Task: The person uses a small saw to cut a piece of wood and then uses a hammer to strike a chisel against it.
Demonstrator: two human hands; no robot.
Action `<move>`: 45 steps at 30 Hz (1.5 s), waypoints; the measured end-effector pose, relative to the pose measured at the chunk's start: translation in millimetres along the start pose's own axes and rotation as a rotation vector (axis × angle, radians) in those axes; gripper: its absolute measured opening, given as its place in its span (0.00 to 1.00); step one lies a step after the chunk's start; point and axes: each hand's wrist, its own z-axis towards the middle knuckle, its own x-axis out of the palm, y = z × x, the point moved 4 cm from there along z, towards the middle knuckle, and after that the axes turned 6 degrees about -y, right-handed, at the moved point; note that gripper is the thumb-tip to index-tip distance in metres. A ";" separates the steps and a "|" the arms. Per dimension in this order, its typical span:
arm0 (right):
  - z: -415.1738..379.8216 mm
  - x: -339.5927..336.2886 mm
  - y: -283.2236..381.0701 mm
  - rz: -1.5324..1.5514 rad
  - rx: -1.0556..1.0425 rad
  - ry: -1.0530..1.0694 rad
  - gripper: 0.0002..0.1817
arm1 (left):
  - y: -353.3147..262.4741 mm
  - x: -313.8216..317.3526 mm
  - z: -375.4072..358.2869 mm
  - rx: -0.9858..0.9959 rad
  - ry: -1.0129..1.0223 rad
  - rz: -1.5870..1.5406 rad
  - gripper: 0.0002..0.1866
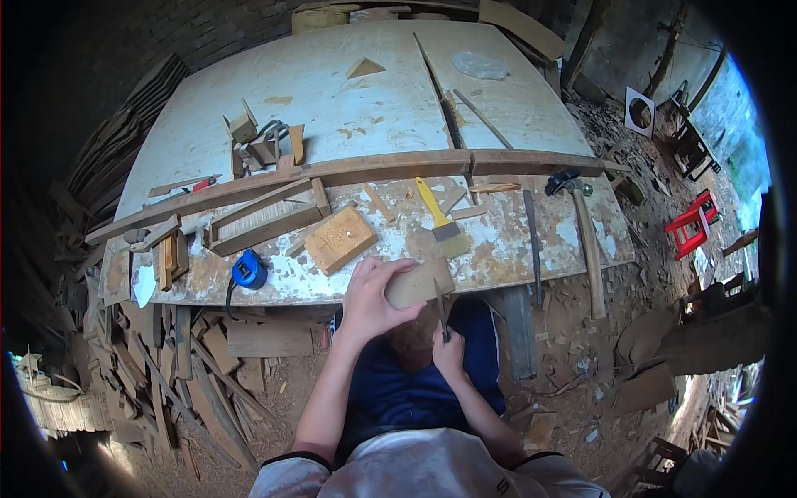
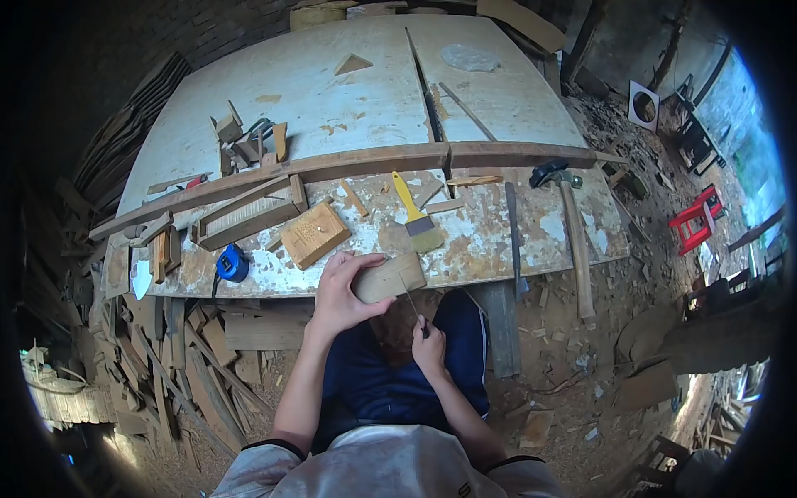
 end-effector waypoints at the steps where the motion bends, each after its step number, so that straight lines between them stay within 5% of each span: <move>1: 1.0 -1.6 3.6 0.009 0.010 0.000 0.24 | -0.3 -0.2 1.4 0.002 -0.004 -0.002 0.39; 4: 11.2 -9.8 36.5 0.001 0.032 0.021 0.25 | -1.4 0.6 -2.8 -0.018 0.006 0.002 0.39; 8: -11.8 9.7 -20.1 -0.013 0.034 0.006 0.25 | 0.1 0.2 0.1 -0.006 0.014 -0.003 0.40; 12: 5.9 -6.1 34.3 -0.018 0.030 -0.002 0.26 | 0.2 0.3 -0.8 -0.012 0.038 0.011 0.40; 15: -8.0 13.2 -27.0 -0.138 -0.083 -0.071 0.26 | 0.5 0.8 -1.1 -0.023 0.032 -0.020 0.40; 16: -13.3 9.4 -25.5 0.000 0.066 -0.002 0.26 | -0.5 -0.2 0.2 0.004 0.021 -0.021 0.40; 20: 1.1 -8.4 20.6 -0.048 0.034 0.010 0.26 | 0.2 -0.8 -1.4 -0.032 0.019 -0.015 0.39; 26: -9.8 4.1 -9.2 -0.029 0.020 -0.027 0.27 | 1.3 -0.1 -0.3 -0.013 0.009 -0.039 0.39; 38: -3.2 -8.2 32.1 -0.003 0.079 0.054 0.28 | 5.4 1.9 -3.3 -0.028 0.011 -0.028 0.39; 42: -20.4 8.6 -31.1 -0.069 0.018 0.003 0.28 | 1.4 0.1 -1.8 -0.036 0.013 -0.040 0.39; 45: -1.5 -9.1 16.1 -0.008 0.045 0.045 0.24 | 6.7 -0.2 2.1 -0.022 0.017 -0.011 0.39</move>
